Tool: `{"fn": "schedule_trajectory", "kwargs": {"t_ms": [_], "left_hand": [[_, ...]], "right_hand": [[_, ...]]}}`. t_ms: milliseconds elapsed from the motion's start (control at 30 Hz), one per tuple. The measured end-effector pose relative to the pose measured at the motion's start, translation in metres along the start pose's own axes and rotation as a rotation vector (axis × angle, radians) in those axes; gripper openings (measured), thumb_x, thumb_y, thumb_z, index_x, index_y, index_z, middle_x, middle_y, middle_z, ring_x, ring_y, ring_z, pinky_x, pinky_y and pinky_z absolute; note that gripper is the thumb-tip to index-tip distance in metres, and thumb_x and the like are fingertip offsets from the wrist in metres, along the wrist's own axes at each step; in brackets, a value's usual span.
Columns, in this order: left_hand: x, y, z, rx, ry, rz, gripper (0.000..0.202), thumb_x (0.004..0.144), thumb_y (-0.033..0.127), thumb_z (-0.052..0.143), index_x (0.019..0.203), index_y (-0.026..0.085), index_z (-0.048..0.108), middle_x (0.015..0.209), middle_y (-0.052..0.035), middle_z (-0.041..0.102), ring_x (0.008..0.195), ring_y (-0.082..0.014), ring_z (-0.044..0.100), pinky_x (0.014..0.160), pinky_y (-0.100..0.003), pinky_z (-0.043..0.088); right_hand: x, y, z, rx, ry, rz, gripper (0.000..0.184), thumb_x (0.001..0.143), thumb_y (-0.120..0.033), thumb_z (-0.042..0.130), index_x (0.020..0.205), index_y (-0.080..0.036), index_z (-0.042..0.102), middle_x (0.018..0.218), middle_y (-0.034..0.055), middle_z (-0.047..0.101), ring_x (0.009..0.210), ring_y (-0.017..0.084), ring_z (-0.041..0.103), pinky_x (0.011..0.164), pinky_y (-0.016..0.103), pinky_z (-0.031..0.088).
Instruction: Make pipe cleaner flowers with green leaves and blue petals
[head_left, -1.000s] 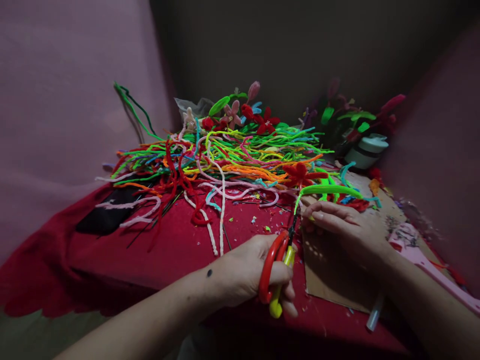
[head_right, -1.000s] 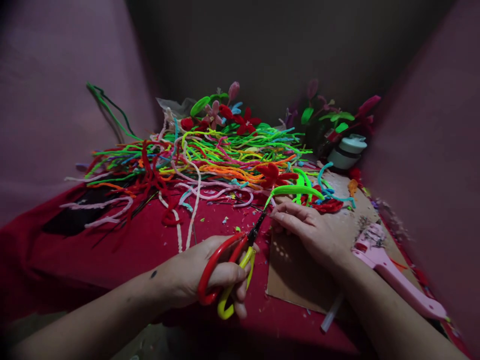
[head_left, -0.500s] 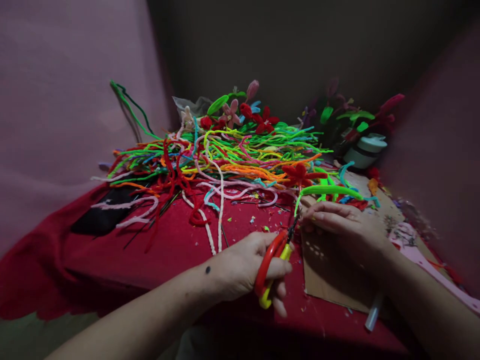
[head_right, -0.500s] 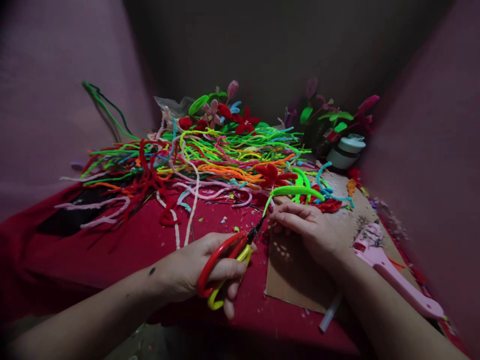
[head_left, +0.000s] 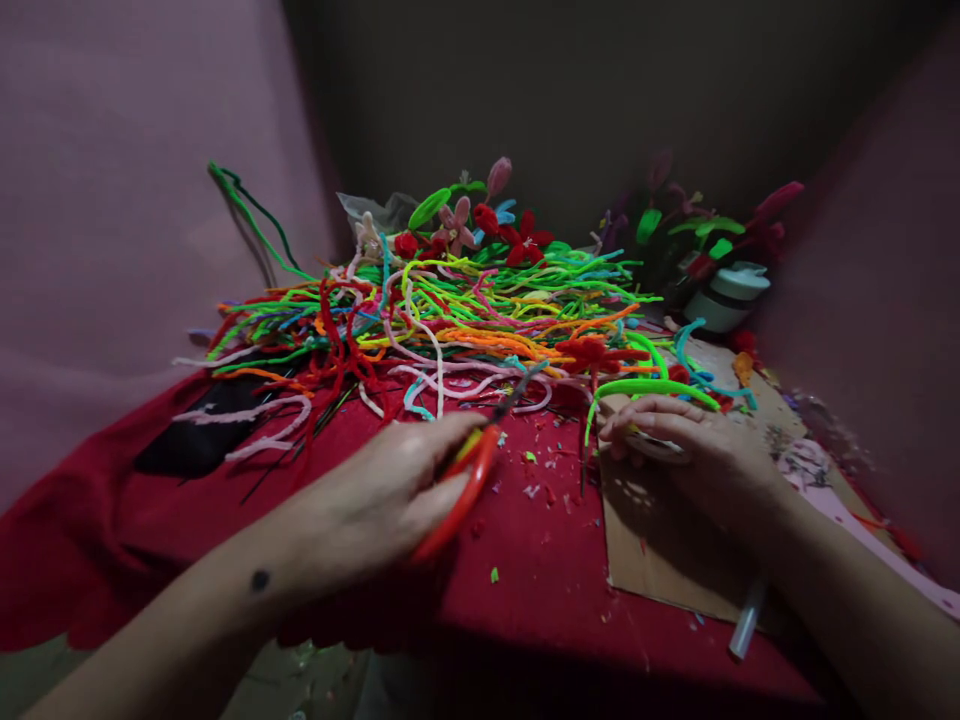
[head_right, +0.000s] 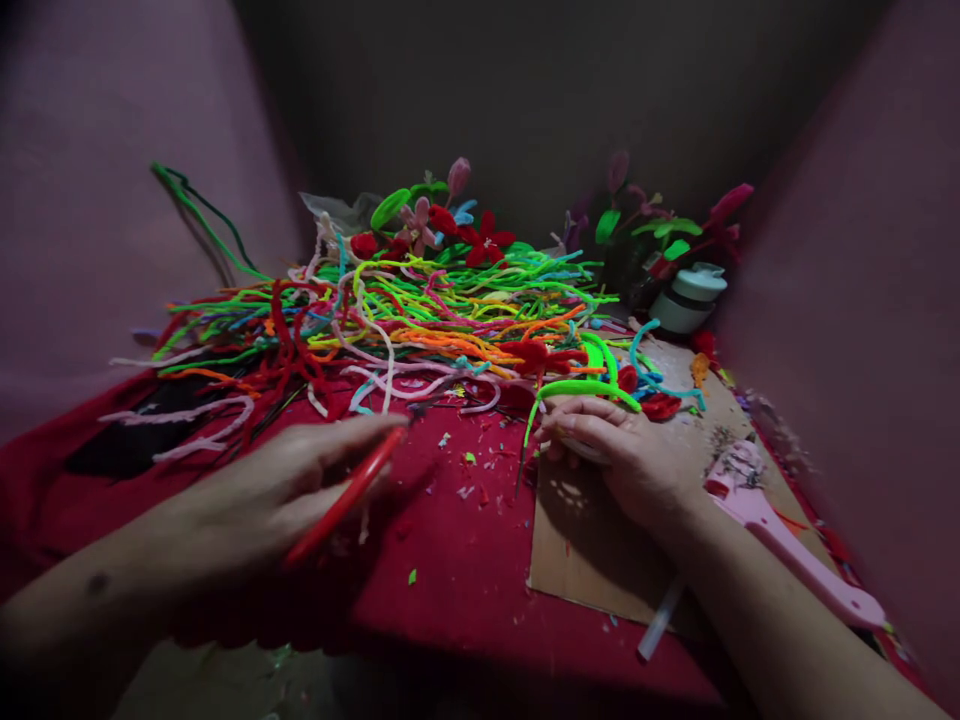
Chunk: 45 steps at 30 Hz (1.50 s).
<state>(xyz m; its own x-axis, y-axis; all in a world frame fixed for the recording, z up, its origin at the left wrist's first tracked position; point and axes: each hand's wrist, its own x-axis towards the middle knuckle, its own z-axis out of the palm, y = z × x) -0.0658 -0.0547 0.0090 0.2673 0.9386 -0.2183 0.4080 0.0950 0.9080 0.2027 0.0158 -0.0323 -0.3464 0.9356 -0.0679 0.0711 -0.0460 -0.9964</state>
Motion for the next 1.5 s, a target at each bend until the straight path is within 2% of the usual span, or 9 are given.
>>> {"fn": "schedule_trajectory", "kwargs": {"t_ms": [133, 333, 400, 500, 600, 1033, 1200, 1300, 1500], "left_hand": [[0.010, -0.019, -0.034, 0.993, 0.388, 0.035, 0.028, 0.080, 0.028, 0.040, 0.100, 0.013, 0.052, 0.090, -0.0125, 0.058, 0.079, -0.0251, 0.058, 0.069, -0.036, 0.045], [0.018, -0.021, -0.038, 1.439, 0.474, 0.041, 0.030, 0.085, 0.027, 0.033, 0.096, 0.011, 0.057, 0.089, -0.0166, 0.057, 0.086, -0.0305, 0.056, 0.067, -0.039, 0.046], [0.022, -0.009, -0.022, 1.274, 0.494, 0.225, 0.029, 0.086, 0.025, 0.036, 0.102, 0.012, 0.056, 0.096, -0.0141, 0.058, 0.092, -0.0273, 0.055, 0.076, -0.038, 0.045], [0.035, 0.011, 0.008, 0.875, 0.288, 0.539, 0.026, 0.086, 0.022, 0.042, 0.109, 0.016, 0.054, 0.104, -0.0079, 0.059, 0.096, -0.0182, 0.054, 0.086, -0.030, 0.042], [0.053, 0.023, 0.036, 0.680, 0.202, 0.646, 0.022, 0.084, 0.018, 0.045, 0.103, 0.015, 0.055, 0.100, -0.0070, 0.060, 0.094, -0.0168, 0.054, 0.085, -0.028, 0.042], [0.071, 0.019, 0.066, 0.885, 0.164, 0.797, 0.037, 0.091, 0.021, 0.023, 0.101, 0.012, 0.057, 0.099, -0.0131, 0.058, 0.093, -0.0203, 0.052, 0.080, -0.031, 0.041], [0.068, 0.020, 0.068, 0.754, 0.160, 0.731, 0.028, 0.086, 0.020, 0.032, 0.086, 0.012, 0.060, 0.085, -0.0101, 0.058, 0.077, -0.0171, 0.051, 0.069, -0.028, 0.039], [0.068, 0.027, 0.066, 0.405, 0.141, 0.512, 0.021, 0.080, 0.023, 0.044, 0.067, 0.015, 0.057, 0.063, -0.0022, 0.052, 0.059, -0.0119, 0.046, 0.058, -0.024, 0.036], [0.078, 0.027, 0.059, -0.702, -0.489, -0.187, 0.009, 0.067, 0.017, 0.053, 0.061, 0.011, 0.055, 0.049, 0.0033, 0.043, 0.034, -0.0032, 0.026, 0.033, -0.017, 0.017]], "right_hand": [[-0.002, 0.001, -0.001, -0.041, -0.038, -0.011, 0.014, 0.076, -0.029, 0.055, 0.075, -0.020, 0.066, 0.074, 0.0047, 0.064, 0.066, 0.017, 0.056, 0.058, 0.029, 0.042], [-0.003, -0.002, 0.002, 0.039, -0.072, -0.002, 0.012, 0.075, -0.028, 0.056, 0.072, -0.022, 0.066, 0.072, 0.0036, 0.064, 0.062, 0.016, 0.055, 0.054, 0.027, 0.041], [-0.004, -0.003, 0.003, 0.052, -0.062, 0.001, 0.012, 0.074, -0.027, 0.057, 0.071, -0.021, 0.066, 0.073, 0.0038, 0.064, 0.061, 0.015, 0.055, 0.053, 0.026, 0.040], [-0.005, -0.003, 0.005, 0.045, -0.052, -0.005, 0.012, 0.073, -0.028, 0.058, 0.071, -0.020, 0.066, 0.074, 0.0043, 0.063, 0.061, 0.015, 0.055, 0.054, 0.026, 0.041], [-0.006, -0.004, 0.005, 0.047, -0.059, -0.005, 0.013, 0.073, -0.028, 0.058, 0.072, -0.020, 0.067, 0.075, 0.0047, 0.062, 0.062, 0.015, 0.055, 0.055, 0.027, 0.043], [-0.008, -0.001, 0.003, 0.195, -0.103, 0.023, 0.007, 0.075, -0.024, 0.056, 0.075, -0.020, 0.063, 0.072, 0.0015, 0.058, 0.063, 0.015, 0.056, 0.060, 0.027, 0.045], [-0.012, -0.006, 0.005, -0.015, -0.059, -0.062, 0.010, 0.077, -0.030, 0.059, 0.077, -0.021, 0.063, 0.076, 0.0020, 0.061, 0.072, 0.017, 0.059, 0.067, 0.029, 0.046], [-0.016, -0.011, 0.009, -0.329, -0.001, -0.262, 0.009, 0.080, -0.027, 0.055, 0.078, -0.022, 0.062, 0.080, 0.0026, 0.061, 0.078, 0.019, 0.059, 0.072, 0.031, 0.046], [-0.022, -0.011, 0.013, -0.703, 0.083, -0.781, 0.018, 0.076, -0.012, 0.055, 0.089, -0.023, 0.060, 0.090, 0.0064, 0.061, 0.090, 0.023, 0.057, 0.079, 0.038, 0.045]]}}
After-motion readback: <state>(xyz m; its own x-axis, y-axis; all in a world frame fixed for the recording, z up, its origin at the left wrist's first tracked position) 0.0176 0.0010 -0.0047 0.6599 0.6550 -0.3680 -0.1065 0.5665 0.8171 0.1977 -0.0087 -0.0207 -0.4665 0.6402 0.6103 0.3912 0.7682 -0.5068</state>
